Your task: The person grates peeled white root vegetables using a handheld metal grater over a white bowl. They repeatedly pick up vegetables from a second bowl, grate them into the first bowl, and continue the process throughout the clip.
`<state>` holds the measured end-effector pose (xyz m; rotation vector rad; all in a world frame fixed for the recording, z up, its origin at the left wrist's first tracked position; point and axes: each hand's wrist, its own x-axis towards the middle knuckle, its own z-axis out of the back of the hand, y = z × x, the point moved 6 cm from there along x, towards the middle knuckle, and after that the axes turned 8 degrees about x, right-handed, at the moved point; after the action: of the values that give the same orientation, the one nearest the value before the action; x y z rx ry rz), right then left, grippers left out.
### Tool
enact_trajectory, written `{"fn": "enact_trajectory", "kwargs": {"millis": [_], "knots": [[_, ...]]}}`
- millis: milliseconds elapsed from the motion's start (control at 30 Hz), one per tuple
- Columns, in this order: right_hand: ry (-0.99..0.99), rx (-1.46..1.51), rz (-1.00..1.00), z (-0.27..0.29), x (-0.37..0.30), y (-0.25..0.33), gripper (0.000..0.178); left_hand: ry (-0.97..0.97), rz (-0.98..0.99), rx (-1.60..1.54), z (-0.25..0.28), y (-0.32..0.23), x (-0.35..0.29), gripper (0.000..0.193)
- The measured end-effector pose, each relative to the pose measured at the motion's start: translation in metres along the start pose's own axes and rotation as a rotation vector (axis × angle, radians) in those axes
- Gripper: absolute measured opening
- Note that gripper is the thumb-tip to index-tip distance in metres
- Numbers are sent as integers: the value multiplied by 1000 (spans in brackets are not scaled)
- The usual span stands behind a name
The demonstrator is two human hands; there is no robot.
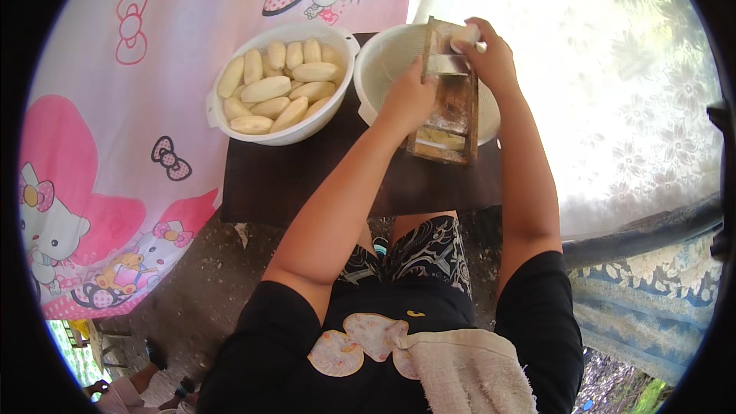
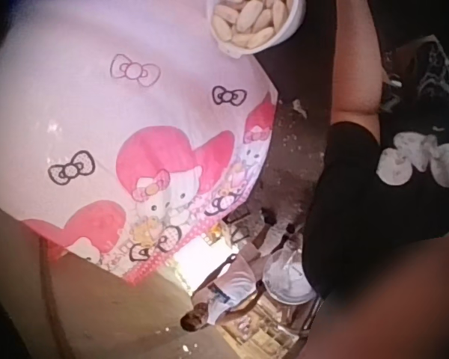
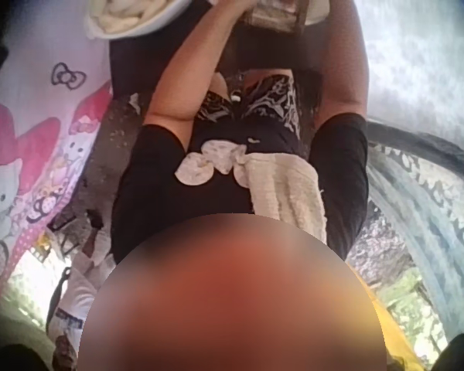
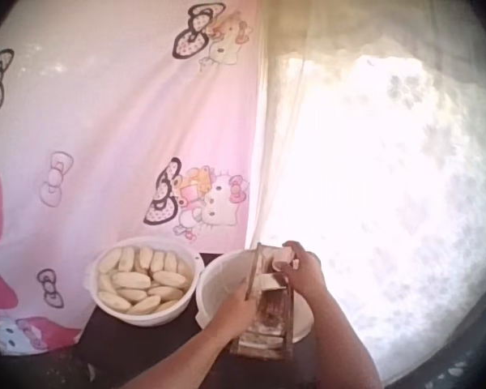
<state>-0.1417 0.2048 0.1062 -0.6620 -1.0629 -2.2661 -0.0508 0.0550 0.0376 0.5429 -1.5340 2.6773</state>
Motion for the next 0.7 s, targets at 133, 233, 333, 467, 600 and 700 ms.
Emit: {"fn": "enact_trajectory", "kwargs": {"millis": [133, 233, 333, 467, 600, 700], "knots": [[2, 113, 112, 19, -72, 44, 46, -9, -13, -7, -1, -1, -1, 58], [74, 47, -24, 17, -101, 52, 47, 0, 25, 5, -3, 7, 0, 59], [-7, 69, 148, 8, -63, 45, 42, 14, -1, -28, -3, 10, 3, 59], [-14, 2, -35, -3, -5, 3, 43, 27, -20, 8, -1, 7, 4, 58], [-13, 161, -1, 6, -44, 27, 43, 22, 2, 36, 0, 5, 1, 58], [23, 139, 40, 14, -98, 60, 44, 14, 22, 2, 0, 9, 0, 58]]}}
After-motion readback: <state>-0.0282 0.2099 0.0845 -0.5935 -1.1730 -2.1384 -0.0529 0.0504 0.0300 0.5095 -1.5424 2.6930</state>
